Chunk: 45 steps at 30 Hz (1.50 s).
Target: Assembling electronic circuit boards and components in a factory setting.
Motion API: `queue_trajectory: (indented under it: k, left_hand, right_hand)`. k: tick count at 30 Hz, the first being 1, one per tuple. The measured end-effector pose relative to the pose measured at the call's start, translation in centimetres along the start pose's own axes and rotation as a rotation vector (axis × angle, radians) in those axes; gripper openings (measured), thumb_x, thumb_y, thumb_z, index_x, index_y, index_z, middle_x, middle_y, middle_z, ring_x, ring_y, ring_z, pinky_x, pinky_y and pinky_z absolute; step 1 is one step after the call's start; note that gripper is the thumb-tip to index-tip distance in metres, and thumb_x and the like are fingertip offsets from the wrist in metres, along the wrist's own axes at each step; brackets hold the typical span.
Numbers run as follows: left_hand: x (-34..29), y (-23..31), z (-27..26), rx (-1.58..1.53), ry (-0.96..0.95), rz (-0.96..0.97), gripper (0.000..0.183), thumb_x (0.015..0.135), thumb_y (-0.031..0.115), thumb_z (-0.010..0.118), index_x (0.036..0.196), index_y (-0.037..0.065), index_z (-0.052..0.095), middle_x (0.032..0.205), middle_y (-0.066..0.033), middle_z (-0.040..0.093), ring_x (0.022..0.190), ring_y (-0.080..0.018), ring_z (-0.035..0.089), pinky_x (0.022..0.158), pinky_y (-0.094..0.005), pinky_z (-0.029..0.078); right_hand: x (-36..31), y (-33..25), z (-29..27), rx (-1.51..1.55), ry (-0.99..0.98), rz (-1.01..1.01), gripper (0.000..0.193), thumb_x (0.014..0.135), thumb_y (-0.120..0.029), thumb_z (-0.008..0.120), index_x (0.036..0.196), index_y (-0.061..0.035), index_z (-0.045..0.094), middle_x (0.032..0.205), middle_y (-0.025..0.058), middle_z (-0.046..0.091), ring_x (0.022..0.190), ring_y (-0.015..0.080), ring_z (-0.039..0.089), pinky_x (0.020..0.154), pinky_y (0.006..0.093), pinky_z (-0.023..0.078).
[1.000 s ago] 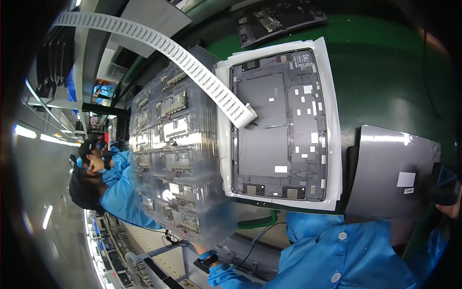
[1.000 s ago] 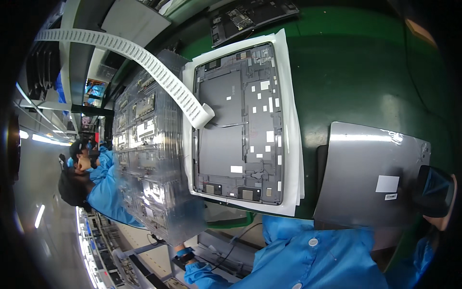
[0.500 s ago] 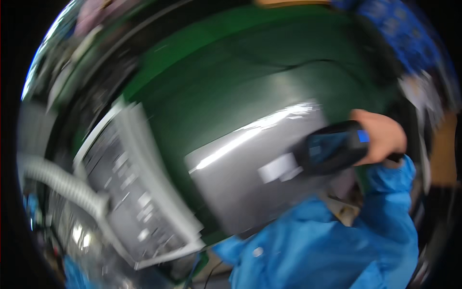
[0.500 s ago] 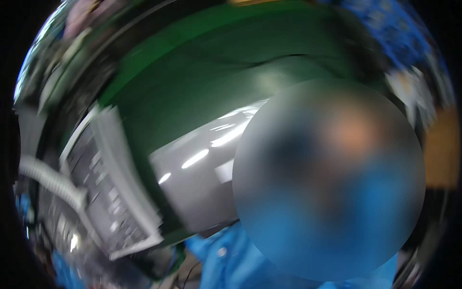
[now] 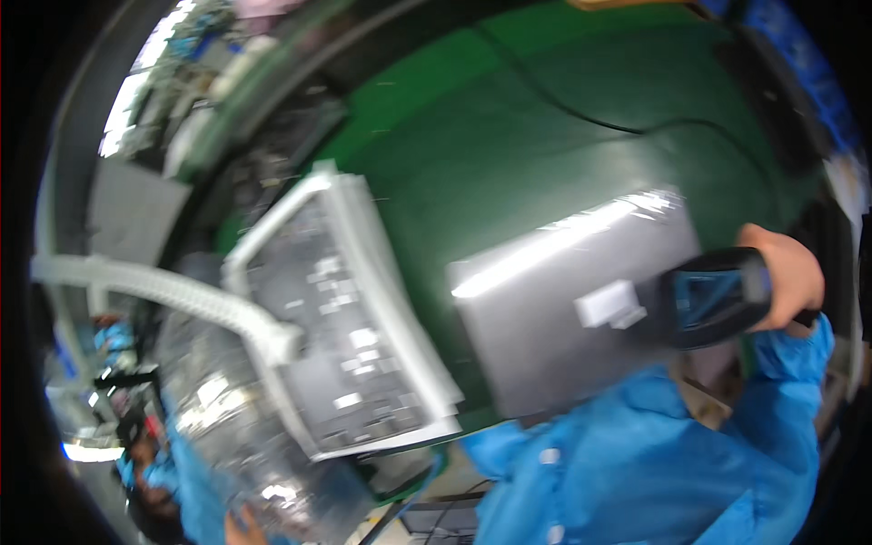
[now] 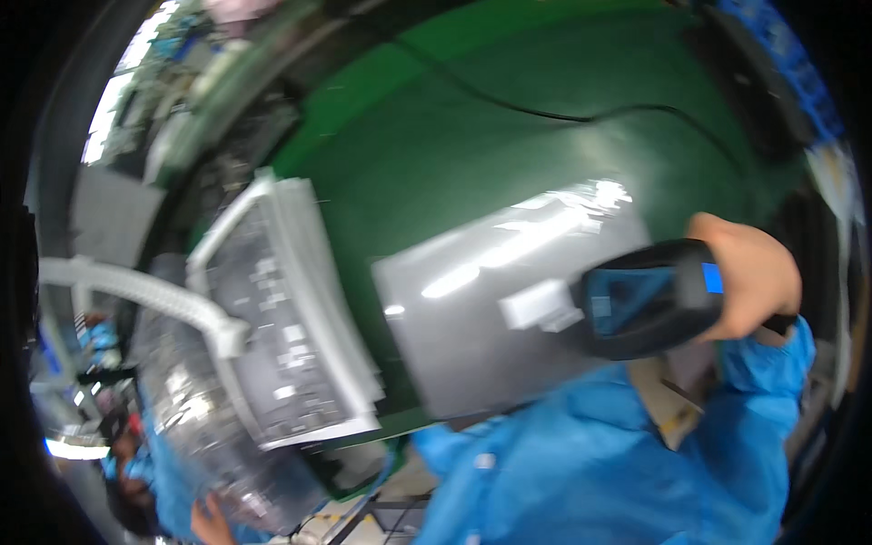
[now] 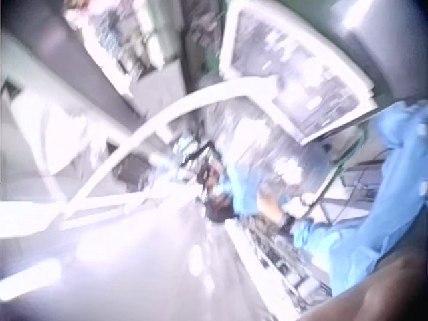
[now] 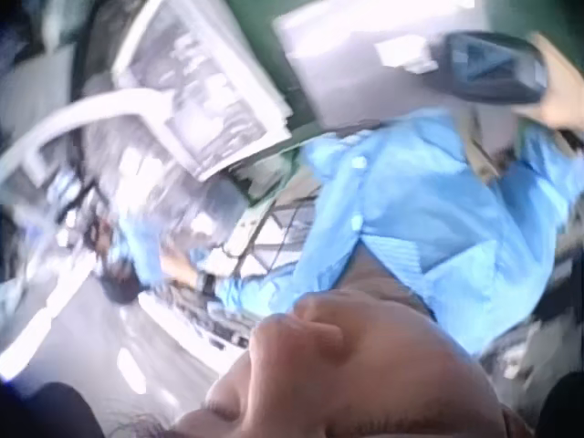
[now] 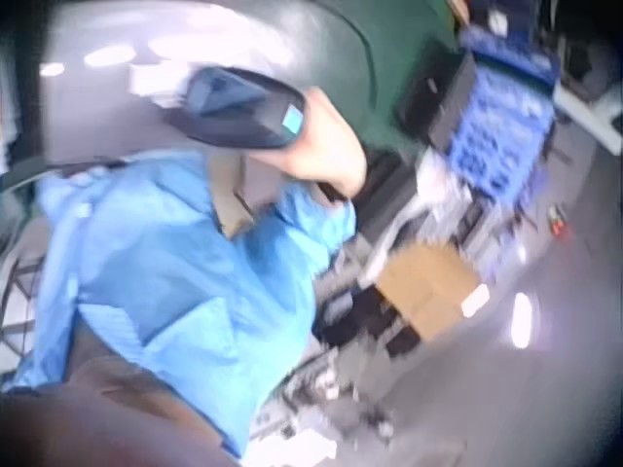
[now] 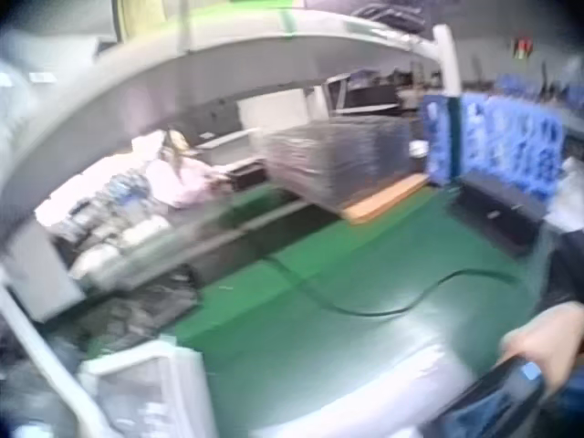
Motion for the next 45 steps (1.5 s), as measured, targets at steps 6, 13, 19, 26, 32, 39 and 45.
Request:
queue_trajectory:
  k: [6, 13, 19, 26, 32, 39, 45]
  left_hand:
    - [-2.7, 10.0, -2.3, 0.047, 0.041, -0.144, 0.036, 0.082, 0.019, 0.075, 0.117, 0.014, 0.073, 0.118, -0.0176, 0.071, 0.102, -0.0382, 0.068, 0.099, -0.0607, 0.039]
    - [-7.0, 27.5, -4.7, -0.312, 0.185, 0.172, 0.027, 0.092, 0.021, 0.068, 0.113, 0.004, 0.073, 0.109, -0.0225, 0.071, 0.096, -0.0388, 0.068, 0.090, -0.0512, 0.046]
    - [-7.9, 45.9, -5.1, -0.585, 0.167, 0.384, 0.030, 0.102, 0.022, 0.062, 0.109, -0.004, 0.073, 0.101, -0.0267, 0.071, 0.091, -0.0393, 0.068, 0.082, -0.0429, 0.053]
    - [-7.0, 56.2, -3.9, -2.365, -0.552, 0.071, 0.054, 0.112, 0.031, 0.029, 0.145, -0.011, 0.041, 0.134, -0.0284, 0.058, 0.119, -0.0387, 0.064, 0.103, -0.0470, 0.051]
    - [-9.0, 55.6, -3.3, -2.295, -0.592, 0.073, 0.061, 0.112, 0.039, 0.023, 0.143, -0.011, 0.044, 0.131, -0.0289, 0.060, 0.116, -0.0401, 0.065, 0.102, -0.0474, 0.054]
    - [-10.4, 55.1, -1.9, -2.309, -0.676, 0.109, 0.062, 0.113, 0.039, 0.027, 0.141, -0.013, 0.046, 0.134, -0.0245, 0.059, 0.124, -0.0280, 0.060, 0.108, -0.0380, 0.045]
    - [-10.6, 54.9, -1.3, -2.243, -0.697, 0.056, 0.056, 0.112, 0.035, 0.031, 0.140, -0.010, 0.050, 0.133, -0.0208, 0.061, 0.121, -0.0256, 0.061, 0.105, -0.0372, 0.047]
  right_hand:
    - [4.8, 1.9, 4.2, 0.432, -0.232, -0.007, 0.034, 0.082, -0.034, 0.086, 0.088, -0.0016, 0.076, 0.068, 0.0045, 0.072, 0.060, 0.0130, 0.066, 0.062, 0.0276, 0.053]
    - [3.5, -2.1, 5.7, 0.799, -0.005, 0.083, 0.019, 0.088, -0.016, 0.080, 0.097, -0.0033, 0.069, 0.071, -0.0002, 0.066, 0.054, 0.0071, 0.059, 0.052, 0.0239, 0.047]
    - [7.2, -3.7, 4.6, 0.993, 0.122, -0.069, 0.023, 0.086, -0.007, 0.080, 0.100, -0.0001, 0.063, 0.072, 0.0025, 0.064, 0.052, 0.0083, 0.058, 0.050, 0.0261, 0.046]
    - [7.4, -11.8, 7.2, 0.512, 0.133, -0.374, 0.032, 0.079, -0.010, 0.080, 0.105, 0.0035, 0.067, 0.078, 0.0148, 0.072, 0.062, 0.0199, 0.066, 0.063, 0.0363, 0.053]
    - [6.0, -11.4, 8.9, 0.484, 0.014, -0.294, 0.029, 0.077, -0.008, 0.077, 0.102, 0.0038, 0.067, 0.072, 0.0168, 0.069, 0.059, 0.0211, 0.064, 0.060, 0.0357, 0.052]
    - [5.4, -11.8, 9.1, 0.485, 0.124, -0.394, 0.027, 0.076, -0.004, 0.075, 0.100, 0.0042, 0.067, 0.076, 0.0170, 0.070, 0.062, 0.0290, 0.066, 0.061, 0.0361, 0.053]
    - [5.8, -11.4, 9.1, 0.478, 0.089, -0.353, 0.024, 0.074, -0.003, 0.076, 0.095, 0.0026, 0.066, 0.075, 0.0158, 0.069, 0.061, 0.0304, 0.065, 0.061, 0.0354, 0.053]
Point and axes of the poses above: each hand's wrist, its own x-axis towards the middle knuckle, its own z-axis out of the palm, y = z × x, the point moved 4 cm from there along x, towards the middle knuckle
